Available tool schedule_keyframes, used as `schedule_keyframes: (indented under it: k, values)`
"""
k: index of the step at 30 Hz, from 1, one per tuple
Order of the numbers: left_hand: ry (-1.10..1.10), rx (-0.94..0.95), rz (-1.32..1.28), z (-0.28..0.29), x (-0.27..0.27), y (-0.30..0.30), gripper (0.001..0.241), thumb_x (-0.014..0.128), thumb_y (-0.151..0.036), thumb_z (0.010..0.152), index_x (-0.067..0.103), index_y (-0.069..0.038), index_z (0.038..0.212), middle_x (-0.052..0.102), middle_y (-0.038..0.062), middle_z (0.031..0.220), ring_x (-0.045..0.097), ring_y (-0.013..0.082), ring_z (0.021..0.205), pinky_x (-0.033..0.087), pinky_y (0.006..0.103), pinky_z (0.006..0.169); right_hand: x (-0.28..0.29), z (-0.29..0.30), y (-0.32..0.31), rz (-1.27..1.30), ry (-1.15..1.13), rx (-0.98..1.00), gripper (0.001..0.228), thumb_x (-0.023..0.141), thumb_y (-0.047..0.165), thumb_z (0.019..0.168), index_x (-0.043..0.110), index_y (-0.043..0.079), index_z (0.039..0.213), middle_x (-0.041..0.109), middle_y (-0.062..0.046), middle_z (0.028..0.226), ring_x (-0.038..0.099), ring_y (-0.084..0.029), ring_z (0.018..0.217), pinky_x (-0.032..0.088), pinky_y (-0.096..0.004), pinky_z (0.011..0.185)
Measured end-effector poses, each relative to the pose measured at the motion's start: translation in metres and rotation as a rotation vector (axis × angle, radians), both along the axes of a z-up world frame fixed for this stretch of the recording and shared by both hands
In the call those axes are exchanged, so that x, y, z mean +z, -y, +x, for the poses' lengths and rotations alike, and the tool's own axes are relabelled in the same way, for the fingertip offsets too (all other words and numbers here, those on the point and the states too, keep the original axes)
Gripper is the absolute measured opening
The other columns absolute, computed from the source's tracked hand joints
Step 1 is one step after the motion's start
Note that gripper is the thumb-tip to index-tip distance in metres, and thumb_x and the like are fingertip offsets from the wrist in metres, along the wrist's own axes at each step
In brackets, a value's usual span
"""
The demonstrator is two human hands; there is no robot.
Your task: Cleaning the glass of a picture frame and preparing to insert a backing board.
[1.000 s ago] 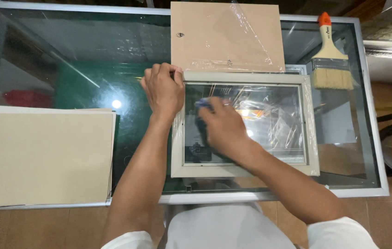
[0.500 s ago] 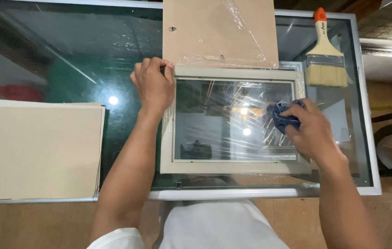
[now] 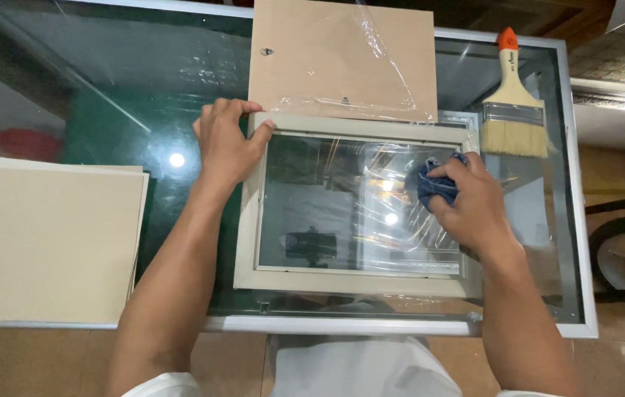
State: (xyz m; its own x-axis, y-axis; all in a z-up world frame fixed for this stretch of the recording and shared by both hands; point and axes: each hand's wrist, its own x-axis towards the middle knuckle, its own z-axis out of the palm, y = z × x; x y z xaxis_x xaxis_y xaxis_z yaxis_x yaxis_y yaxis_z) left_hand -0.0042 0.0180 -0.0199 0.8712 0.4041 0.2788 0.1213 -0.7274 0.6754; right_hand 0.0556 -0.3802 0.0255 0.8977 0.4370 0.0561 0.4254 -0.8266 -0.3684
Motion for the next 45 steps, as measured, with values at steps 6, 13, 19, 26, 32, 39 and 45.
schedule_keyframes:
  k: [6,13,19,26,32,39,45]
  values:
    - [-0.041,0.057,0.059,0.003,0.002,0.008,0.028,0.081,-0.037,0.088,0.069,-0.019,0.106,0.060,0.004,0.103,0.056,0.0313,0.113,0.034,0.0527,0.107,0.031,-0.026,-0.047,-0.208,0.042,0.050,0.042,0.074,0.018,0.080,0.070,0.020,0.121,0.062,-0.015,0.111,0.069,-0.042,0.100,0.056,-0.052,0.082]
    - [-0.050,0.049,0.123,0.001,0.018,0.015,0.028,0.075,-0.030,0.092,0.070,-0.009,0.110,0.063,0.009,0.104,0.053,0.0292,0.103,0.033,0.0449,0.101,0.056,-0.085,-0.101,-0.013,-0.164,0.688,0.044,0.070,0.003,0.073,0.065,0.010,0.116,0.054,-0.018,0.128,0.058,-0.037,0.102,0.052,-0.045,0.084]
    - [-0.135,0.078,0.000,0.005,0.011,0.009,0.029,0.080,-0.039,0.089,0.067,-0.020,0.107,0.057,0.000,0.104,0.053,0.0265,0.116,0.030,0.0525,0.112,0.046,-0.017,-0.126,-0.165,-0.256,0.115,0.062,0.065,0.016,0.088,0.044,0.012,0.146,0.059,-0.030,0.123,0.068,-0.057,0.099,0.056,-0.062,0.079]
    - [-0.150,0.065,-0.041,0.002,0.016,0.010,0.029,0.079,-0.039,0.091,0.067,-0.018,0.108,0.057,0.001,0.105,0.053,0.0265,0.116,0.028,0.0518,0.113,0.050,-0.098,-0.153,-0.101,-0.242,0.682,0.048,0.063,0.012,0.086,0.054,0.002,0.133,0.052,-0.034,0.124,0.066,-0.062,0.092,0.060,-0.059,0.063]
    - [-0.115,0.082,-0.013,0.004,0.011,0.009,0.029,0.081,-0.037,0.089,0.067,-0.018,0.105,0.057,0.001,0.104,0.053,0.0266,0.115,0.031,0.0499,0.111,0.025,-0.050,-0.135,-0.056,-0.180,0.324,0.053,0.064,0.012,0.087,0.057,0.016,0.140,0.052,-0.029,0.130,0.064,-0.059,0.101,0.058,-0.062,0.077]
    - [-0.096,0.074,-0.026,0.004,0.004,0.009,0.028,0.079,-0.038,0.090,0.065,-0.019,0.104,0.055,0.001,0.103,0.052,0.0271,0.115,0.030,0.0534,0.111,0.022,-0.082,-0.136,-0.036,-0.059,0.464,0.054,0.067,0.015,0.082,0.063,0.022,0.135,0.059,-0.023,0.114,0.070,-0.053,0.089,0.060,-0.055,0.062]
    - [-0.084,0.078,-0.013,0.007,0.003,0.009,0.029,0.080,-0.039,0.090,0.065,-0.019,0.105,0.056,0.000,0.103,0.052,0.0271,0.116,0.031,0.0551,0.112,0.032,-0.063,-0.124,-0.183,-0.155,0.394,0.057,0.066,0.022,0.083,0.059,0.022,0.140,0.061,-0.029,0.120,0.066,-0.057,0.100,0.057,-0.061,0.070]
